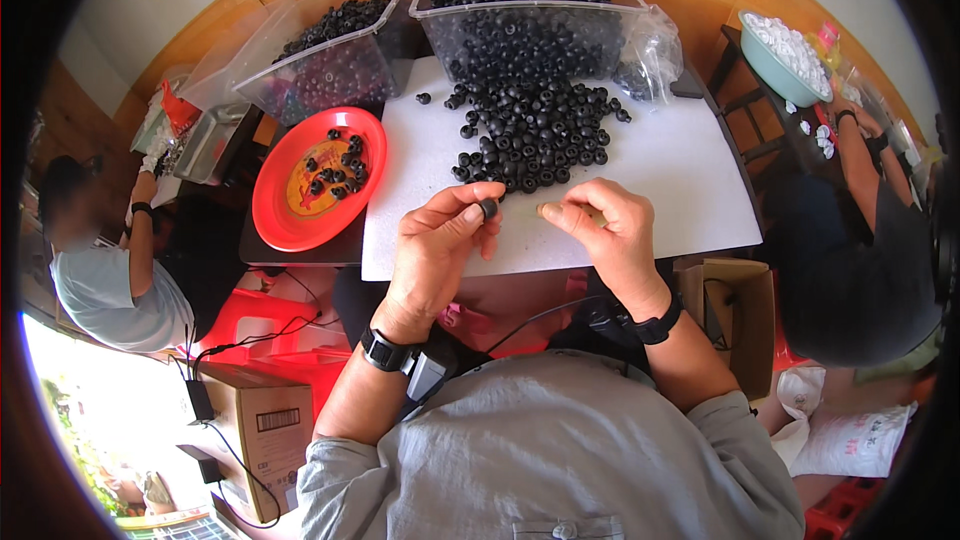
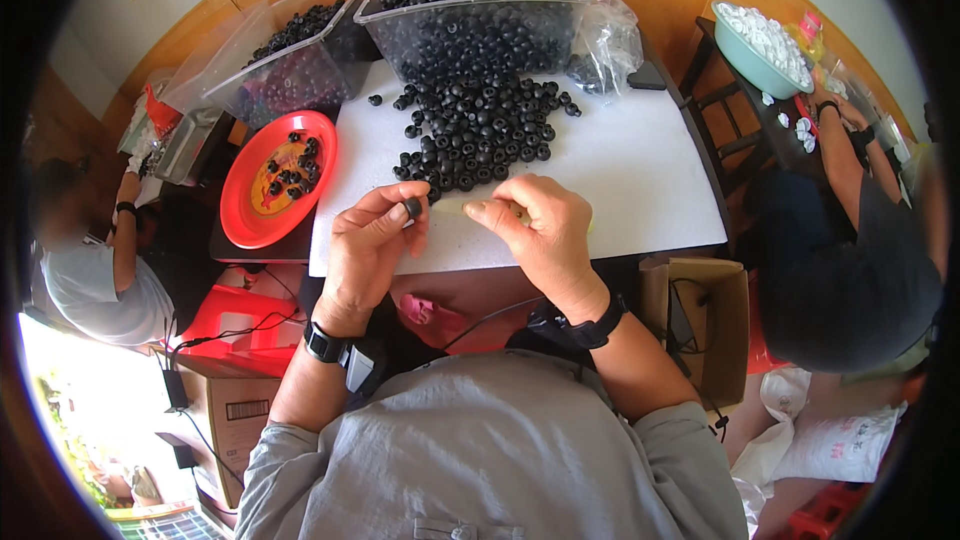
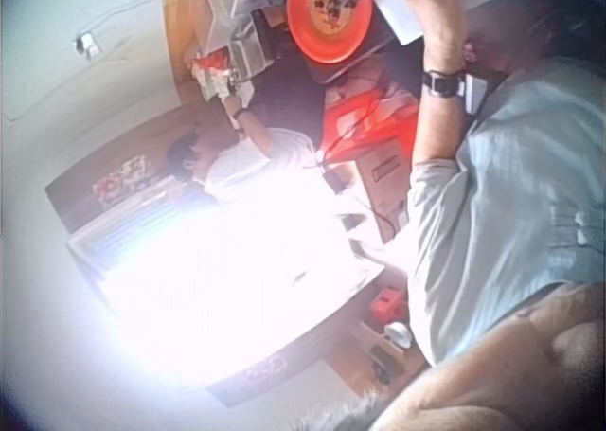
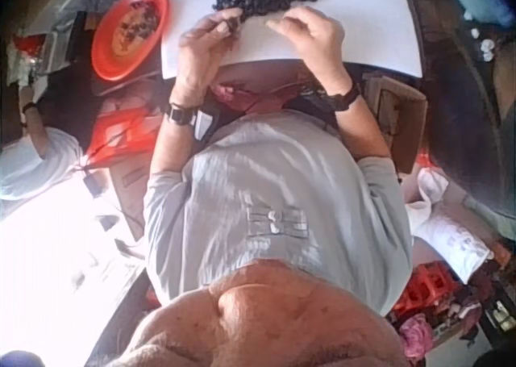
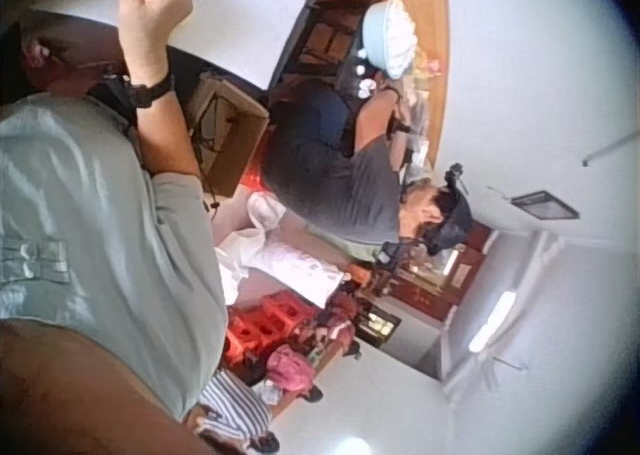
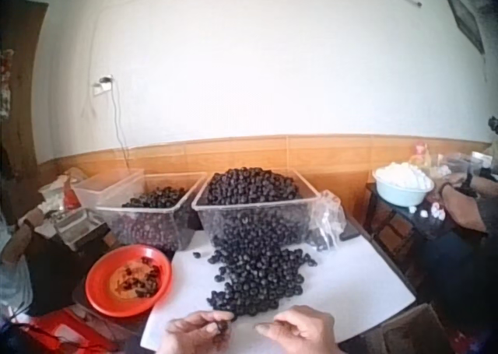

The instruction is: Trimming or cleaning small black round components using a small hand knife.

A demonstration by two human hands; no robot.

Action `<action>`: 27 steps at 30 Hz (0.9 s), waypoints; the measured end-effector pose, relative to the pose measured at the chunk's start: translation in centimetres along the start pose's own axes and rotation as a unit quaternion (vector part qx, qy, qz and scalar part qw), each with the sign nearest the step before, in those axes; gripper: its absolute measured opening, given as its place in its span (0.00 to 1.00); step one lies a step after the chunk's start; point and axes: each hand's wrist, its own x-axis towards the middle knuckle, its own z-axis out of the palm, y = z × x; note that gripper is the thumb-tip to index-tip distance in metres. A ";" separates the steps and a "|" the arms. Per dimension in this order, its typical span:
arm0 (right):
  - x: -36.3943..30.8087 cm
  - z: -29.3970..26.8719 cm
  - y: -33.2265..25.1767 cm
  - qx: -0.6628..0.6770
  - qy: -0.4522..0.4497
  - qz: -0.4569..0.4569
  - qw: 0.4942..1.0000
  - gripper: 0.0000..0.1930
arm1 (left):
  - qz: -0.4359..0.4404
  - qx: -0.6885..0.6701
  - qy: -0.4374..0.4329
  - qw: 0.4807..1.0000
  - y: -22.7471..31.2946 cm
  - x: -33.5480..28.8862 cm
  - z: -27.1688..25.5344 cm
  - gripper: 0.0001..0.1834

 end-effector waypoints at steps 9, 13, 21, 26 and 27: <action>0.3 0.4 -0.5 0.030 0.016 0.035 0.999 0.14 | -0.032 -0.019 0.013 0.999 -0.3 0.1 1.1 0.15; -0.1 0.1 0.0 -0.003 0.019 0.010 1.000 0.14 | -0.038 -0.017 0.018 0.999 -1.0 0.0 1.5 0.15; 0.0 -0.4 1.2 -0.018 0.034 -0.029 0.999 0.14 | -0.017 0.009 0.024 1.000 -2.0 0.3 2.0 0.16; 0.1 -0.3 1.6 -0.010 0.032 -0.022 0.999 0.14 | -0.019 -0.003 0.012 1.000 -2.3 0.6 1.7 0.16; 0.1 -0.2 1.7 -0.017 0.030 -0.030 0.999 0.14 | -0.020 -0.008 0.004 1.000 -2.2 0.7 1.6 0.15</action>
